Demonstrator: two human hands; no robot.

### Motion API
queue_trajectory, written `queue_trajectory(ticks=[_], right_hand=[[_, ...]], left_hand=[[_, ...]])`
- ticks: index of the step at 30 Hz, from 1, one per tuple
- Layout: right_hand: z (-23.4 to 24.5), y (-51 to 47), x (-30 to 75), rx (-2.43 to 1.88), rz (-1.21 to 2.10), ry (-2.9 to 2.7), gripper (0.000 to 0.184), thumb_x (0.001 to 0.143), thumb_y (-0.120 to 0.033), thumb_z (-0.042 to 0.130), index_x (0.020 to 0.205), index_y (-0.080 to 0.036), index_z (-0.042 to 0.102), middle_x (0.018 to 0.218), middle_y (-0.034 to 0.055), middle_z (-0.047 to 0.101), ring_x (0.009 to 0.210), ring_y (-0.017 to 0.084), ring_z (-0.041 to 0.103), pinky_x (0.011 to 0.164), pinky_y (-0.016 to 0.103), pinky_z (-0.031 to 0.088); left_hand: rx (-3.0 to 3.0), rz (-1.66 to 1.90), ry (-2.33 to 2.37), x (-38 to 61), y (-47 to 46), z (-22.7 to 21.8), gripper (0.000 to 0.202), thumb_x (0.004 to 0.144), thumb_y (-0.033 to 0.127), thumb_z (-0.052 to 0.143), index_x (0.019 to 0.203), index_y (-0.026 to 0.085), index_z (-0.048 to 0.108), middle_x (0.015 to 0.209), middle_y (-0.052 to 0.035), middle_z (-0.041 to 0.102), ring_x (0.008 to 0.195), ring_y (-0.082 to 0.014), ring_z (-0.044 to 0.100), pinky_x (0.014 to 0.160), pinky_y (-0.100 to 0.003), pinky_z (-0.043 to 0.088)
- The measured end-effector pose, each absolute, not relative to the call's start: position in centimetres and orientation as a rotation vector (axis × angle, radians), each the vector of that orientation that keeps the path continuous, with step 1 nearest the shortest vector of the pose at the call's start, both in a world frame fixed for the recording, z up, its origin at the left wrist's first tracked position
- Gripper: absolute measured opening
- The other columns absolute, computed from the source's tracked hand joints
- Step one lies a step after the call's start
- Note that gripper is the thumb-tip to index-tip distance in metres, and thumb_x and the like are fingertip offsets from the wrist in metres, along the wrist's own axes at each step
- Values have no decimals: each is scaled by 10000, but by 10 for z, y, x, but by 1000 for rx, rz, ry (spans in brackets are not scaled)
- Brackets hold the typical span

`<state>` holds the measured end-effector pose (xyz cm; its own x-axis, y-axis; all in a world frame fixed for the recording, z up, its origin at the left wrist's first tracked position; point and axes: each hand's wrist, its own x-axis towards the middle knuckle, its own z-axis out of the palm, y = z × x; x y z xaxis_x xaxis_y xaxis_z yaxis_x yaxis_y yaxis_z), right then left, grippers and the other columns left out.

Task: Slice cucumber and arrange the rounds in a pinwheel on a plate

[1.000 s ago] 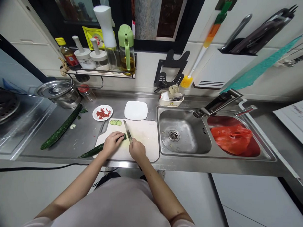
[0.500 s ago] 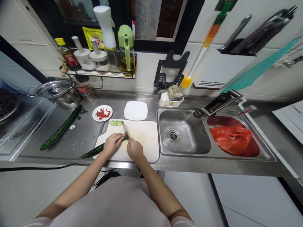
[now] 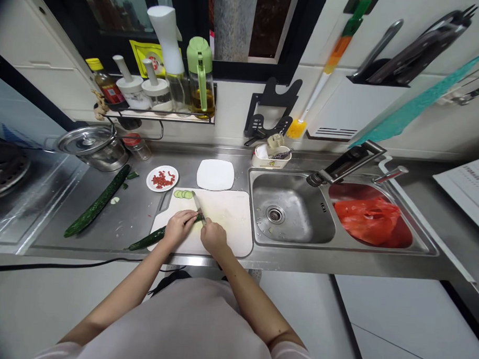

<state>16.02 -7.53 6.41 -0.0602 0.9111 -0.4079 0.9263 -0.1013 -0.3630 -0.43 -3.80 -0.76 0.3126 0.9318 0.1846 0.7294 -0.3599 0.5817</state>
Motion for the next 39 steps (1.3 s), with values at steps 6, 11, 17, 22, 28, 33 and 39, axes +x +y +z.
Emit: queue_trajectory(ticks=[6, 11, 17, 22, 28, 33, 39], right_hand=[[63, -76, 160, 2113, -882, 2090, 287, 951, -205, 343, 1167, -151, 525, 974, 112, 685, 919, 217, 649, 725, 271, 413], [67, -75, 159, 2077, -876, 2076, 264, 950, -193, 350, 1139, -138, 526, 982, 126, 679, 931, 218, 645, 748, 277, 423], [72, -83, 160, 2028, -880, 2066, 280, 924, -153, 343, 1119, -117, 540, 965, 151, 678, 914, 225, 648, 751, 297, 441], [74, -100, 166, 2002, -894, 2056, 302, 916, -149, 335, 1123, -109, 551, 980, 175, 678, 917, 242, 652, 750, 311, 453], [80, -106, 171, 1965, -942, 1991, 297, 928, -156, 340, 1147, -107, 535, 977, 170, 677, 939, 250, 654, 749, 312, 455], [83, -100, 167, 1956, -953, 1990, 299, 935, -155, 345, 1163, -93, 529, 977, 170, 674, 961, 246, 651, 767, 312, 459], [80, -93, 162, 1989, -932, 2013, 319, 906, -123, 350, 1148, -88, 555, 986, 184, 677, 958, 256, 655, 773, 324, 466]], left_hand=[[2195, 693, 1495, -4, -38, -8, 274, 938, 320, 483, 1065, 236, 712, 1126, -50, 693, 1064, -181, 611, 992, -335, 470], [2193, 689, 1485, -4, -37, -9, 268, 936, 314, 484, 1060, 244, 712, 1117, -47, 695, 1071, -181, 609, 985, -332, 476], [2211, 731, 1471, -3, -39, -6, 268, 943, 312, 474, 1043, 240, 712, 1099, -47, 698, 1036, -172, 618, 963, -317, 480], [2209, 706, 1476, -3, -38, -3, 276, 946, 322, 465, 1053, 242, 707, 1095, -48, 696, 1044, -177, 614, 959, -317, 481], [2221, 737, 1465, -2, -38, -2, 266, 943, 305, 471, 1026, 226, 711, 1076, -57, 702, 1018, -176, 627, 939, -315, 492], [2266, 833, 1437, -1, -37, -4, 245, 935, 284, 490, 1014, 221, 713, 1039, -56, 708, 970, -176, 638, 894, -320, 514], [2295, 851, 1434, -2, -36, -10, 222, 924, 258, 512, 1019, 233, 711, 1040, -43, 710, 963, -179, 639, 875, -323, 523]])
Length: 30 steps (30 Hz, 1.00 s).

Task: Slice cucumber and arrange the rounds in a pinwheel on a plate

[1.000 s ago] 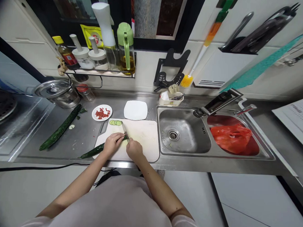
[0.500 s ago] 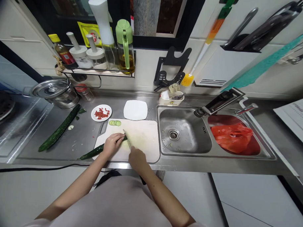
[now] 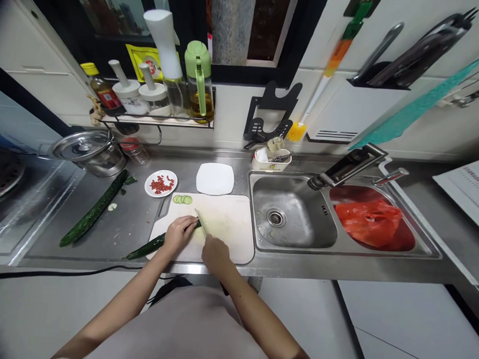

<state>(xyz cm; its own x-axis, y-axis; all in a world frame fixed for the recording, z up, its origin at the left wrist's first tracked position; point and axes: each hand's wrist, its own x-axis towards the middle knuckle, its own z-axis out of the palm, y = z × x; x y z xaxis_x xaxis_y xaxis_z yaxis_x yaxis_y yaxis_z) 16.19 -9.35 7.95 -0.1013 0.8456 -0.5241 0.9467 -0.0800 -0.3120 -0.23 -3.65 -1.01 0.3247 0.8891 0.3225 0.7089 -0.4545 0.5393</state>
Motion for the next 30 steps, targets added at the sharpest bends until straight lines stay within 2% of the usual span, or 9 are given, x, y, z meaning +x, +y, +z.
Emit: queue_trajectory(ticks=[21, 30], right_hand=[[79, -103, 163, 1933, -903, 1961, 319, 925, -110, 336, 1151, -88, 560, 1047, 192, 673, 1010, 243, 650, 803, 301, 461], [70, -95, 159, 1971, -916, 1983, 308, 912, -96, 340, 1120, -82, 567, 1004, 201, 679, 976, 254, 664, 776, 312, 478]], left_hand=[[2289, 877, 1425, -2, -36, -11, 217, 918, 249, 519, 1023, 232, 708, 1035, -49, 712, 967, -179, 645, 880, -331, 530], [2314, 872, 1439, -2, -36, -15, 227, 926, 270, 510, 1032, 236, 707, 1040, -47, 711, 957, -178, 642, 884, -336, 526]])
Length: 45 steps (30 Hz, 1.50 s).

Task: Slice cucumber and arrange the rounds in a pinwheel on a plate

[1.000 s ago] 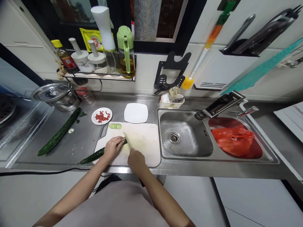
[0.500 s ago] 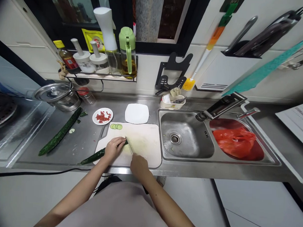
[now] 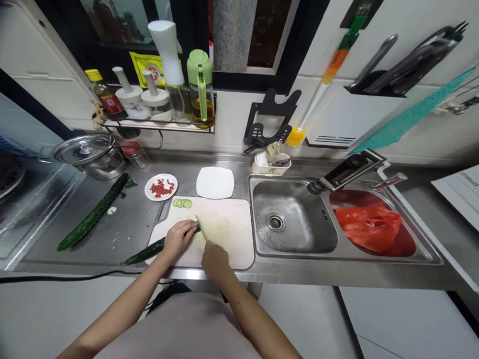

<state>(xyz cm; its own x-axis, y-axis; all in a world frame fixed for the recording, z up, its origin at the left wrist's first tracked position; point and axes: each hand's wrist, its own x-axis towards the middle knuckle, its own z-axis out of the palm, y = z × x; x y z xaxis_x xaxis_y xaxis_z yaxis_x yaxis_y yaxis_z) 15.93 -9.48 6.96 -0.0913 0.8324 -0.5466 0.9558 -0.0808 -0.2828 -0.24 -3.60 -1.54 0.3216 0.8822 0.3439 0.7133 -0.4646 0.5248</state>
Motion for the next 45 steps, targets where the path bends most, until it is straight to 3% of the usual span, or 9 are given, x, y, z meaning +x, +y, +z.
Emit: queue_trajectory(ticks=[45], right_hand=[[56, -94, 158, 2013, -841, 1966, 324, 903, -82, 335, 1136, -113, 558, 1042, 178, 671, 994, 236, 651, 801, 314, 451]], left_hand=[[2300, 899, 1429, 0, -36, -18, 227, 924, 272, 503, 1010, 242, 711, 1021, -48, 713, 935, -178, 652, 862, -329, 539]])
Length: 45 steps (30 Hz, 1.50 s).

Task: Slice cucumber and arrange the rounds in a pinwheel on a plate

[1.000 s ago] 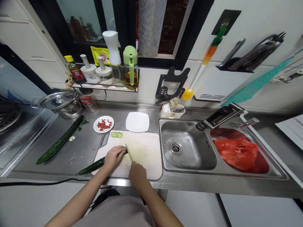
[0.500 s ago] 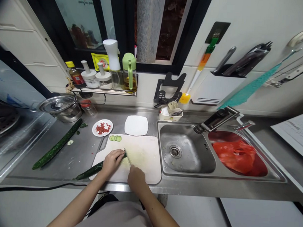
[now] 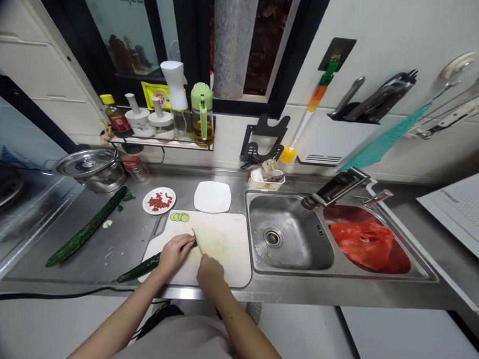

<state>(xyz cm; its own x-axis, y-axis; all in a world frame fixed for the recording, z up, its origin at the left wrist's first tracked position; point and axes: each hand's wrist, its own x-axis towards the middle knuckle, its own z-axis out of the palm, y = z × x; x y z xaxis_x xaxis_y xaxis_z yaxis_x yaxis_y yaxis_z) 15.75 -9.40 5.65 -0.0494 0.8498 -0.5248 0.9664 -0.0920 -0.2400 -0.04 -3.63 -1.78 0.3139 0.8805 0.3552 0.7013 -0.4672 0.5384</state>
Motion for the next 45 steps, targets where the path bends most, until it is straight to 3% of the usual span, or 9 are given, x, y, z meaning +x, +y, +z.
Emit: queue_trajectory(ticks=[45], right_hand=[[49, -92, 156, 2030, -847, 1992, 287, 893, -112, 364, 1111, -129, 549, 1003, 154, 681, 980, 238, 655, 779, 310, 464]], left_hand=[[2235, 833, 1468, -2, -38, -13, 231, 919, 294, 505, 999, 255, 718, 1054, -33, 710, 957, -176, 651, 867, -311, 524]])
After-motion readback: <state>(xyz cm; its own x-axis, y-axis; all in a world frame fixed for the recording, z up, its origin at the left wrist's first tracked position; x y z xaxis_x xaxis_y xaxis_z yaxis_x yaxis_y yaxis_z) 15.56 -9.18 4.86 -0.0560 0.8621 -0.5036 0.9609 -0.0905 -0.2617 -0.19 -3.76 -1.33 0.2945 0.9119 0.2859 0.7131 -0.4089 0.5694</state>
